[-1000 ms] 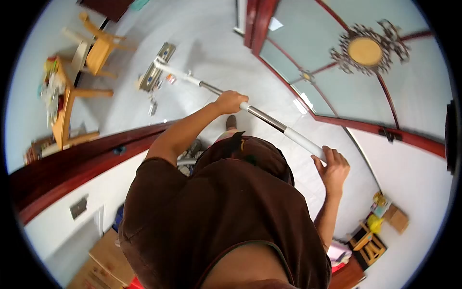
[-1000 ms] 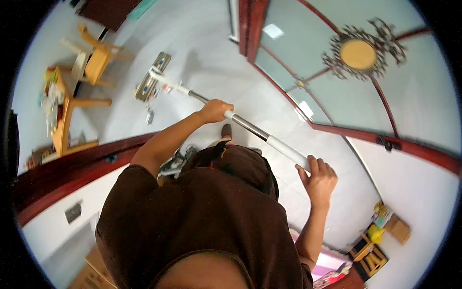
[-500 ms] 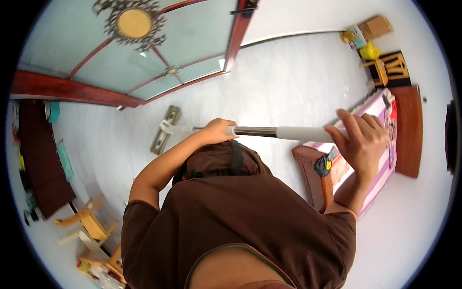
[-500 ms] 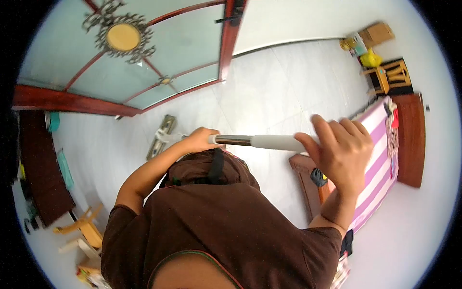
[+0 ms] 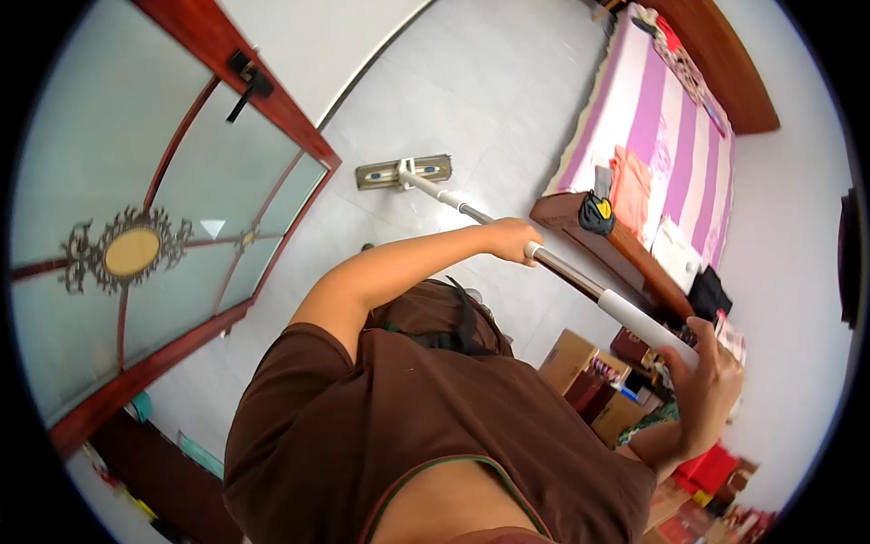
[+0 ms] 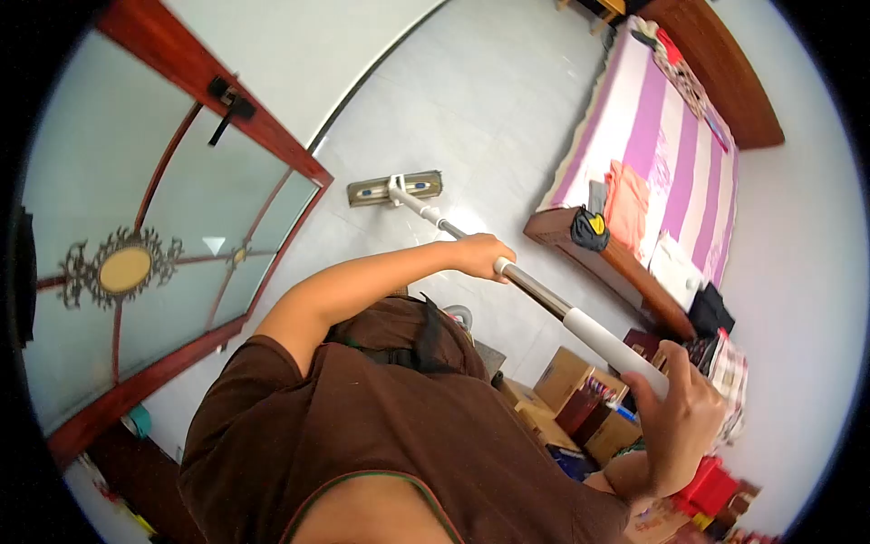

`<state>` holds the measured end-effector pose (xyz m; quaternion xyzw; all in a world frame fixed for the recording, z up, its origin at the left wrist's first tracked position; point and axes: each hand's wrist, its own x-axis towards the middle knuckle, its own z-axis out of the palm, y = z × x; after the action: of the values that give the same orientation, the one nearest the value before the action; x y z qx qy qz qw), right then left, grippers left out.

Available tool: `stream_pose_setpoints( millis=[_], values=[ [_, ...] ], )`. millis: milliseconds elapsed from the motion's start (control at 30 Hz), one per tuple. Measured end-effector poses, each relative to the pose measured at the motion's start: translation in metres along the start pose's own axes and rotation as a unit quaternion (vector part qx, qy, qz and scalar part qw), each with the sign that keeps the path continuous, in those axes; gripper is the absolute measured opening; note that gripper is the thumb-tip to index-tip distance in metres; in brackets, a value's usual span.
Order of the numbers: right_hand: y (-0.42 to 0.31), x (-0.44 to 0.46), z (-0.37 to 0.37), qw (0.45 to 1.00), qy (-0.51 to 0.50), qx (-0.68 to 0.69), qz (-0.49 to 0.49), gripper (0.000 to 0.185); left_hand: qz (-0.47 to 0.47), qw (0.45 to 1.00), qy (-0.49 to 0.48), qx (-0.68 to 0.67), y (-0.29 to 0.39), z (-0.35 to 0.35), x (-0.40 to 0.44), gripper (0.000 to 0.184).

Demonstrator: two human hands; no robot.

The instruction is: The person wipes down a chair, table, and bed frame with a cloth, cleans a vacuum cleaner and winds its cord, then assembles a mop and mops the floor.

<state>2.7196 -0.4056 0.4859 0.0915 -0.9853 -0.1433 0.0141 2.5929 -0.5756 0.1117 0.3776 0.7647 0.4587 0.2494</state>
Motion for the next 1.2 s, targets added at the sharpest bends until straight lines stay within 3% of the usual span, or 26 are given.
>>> stream_pose_setpoints(
  millis=[133, 300, 400, 533, 833, 1000, 1100, 1167, 1200],
  values=[
    [0.004, -0.013, 0.005, 0.988, -0.098, 0.117, 0.029, 0.053, 0.029, 0.999, -0.035, 0.019, -0.006, 0.017, 0.041, 0.02],
    [-0.018, -0.009, 0.012, 0.93, -0.261, 0.243, 0.093, 0.066, 0.096, 0.99, -0.076, 0.071, -0.027, 0.038, 0.062, 0.015],
    [-0.035, -0.008, 0.014, 0.924, -0.223, 0.253, 0.179, 0.063, 0.122, 0.985, -0.088, 0.08, -0.025, 0.041, 0.067, 0.011],
    [-0.055, -0.011, 0.022, 0.907, -0.245, 0.172, 0.297, 0.06, 0.121, 0.986, -0.087, 0.068, -0.028, 0.043, 0.071, 0.008],
    [-0.096, 0.006, 0.065, 0.898, -0.18, 0.142, 0.377, 0.058, 0.163, 0.975, -0.092, 0.121, -0.071, 0.033, 0.098, 0.018],
    [-0.088, 0.074, 0.113, 0.906, -0.167, 0.102, 0.374, 0.05, 0.129, 0.974, -0.108, 0.152, -0.123, -0.002, 0.173, 0.014],
    [-0.07, 0.121, 0.154, 0.92, -0.136, 0.125, 0.347, 0.046, 0.111, 0.974, -0.078, 0.182, -0.165, -0.031, 0.226, 0.012],
    [-0.052, 0.149, 0.19, 0.931, -0.107, 0.15, 0.314, 0.046, 0.101, 0.977, -0.008, 0.188, -0.195, -0.05, 0.264, 0.014],
    [-0.042, 0.164, 0.207, 0.939, -0.103, 0.146, 0.293, 0.047, 0.063, 0.977, -0.014, 0.203, -0.201, -0.066, 0.281, 0.022]
  ],
)
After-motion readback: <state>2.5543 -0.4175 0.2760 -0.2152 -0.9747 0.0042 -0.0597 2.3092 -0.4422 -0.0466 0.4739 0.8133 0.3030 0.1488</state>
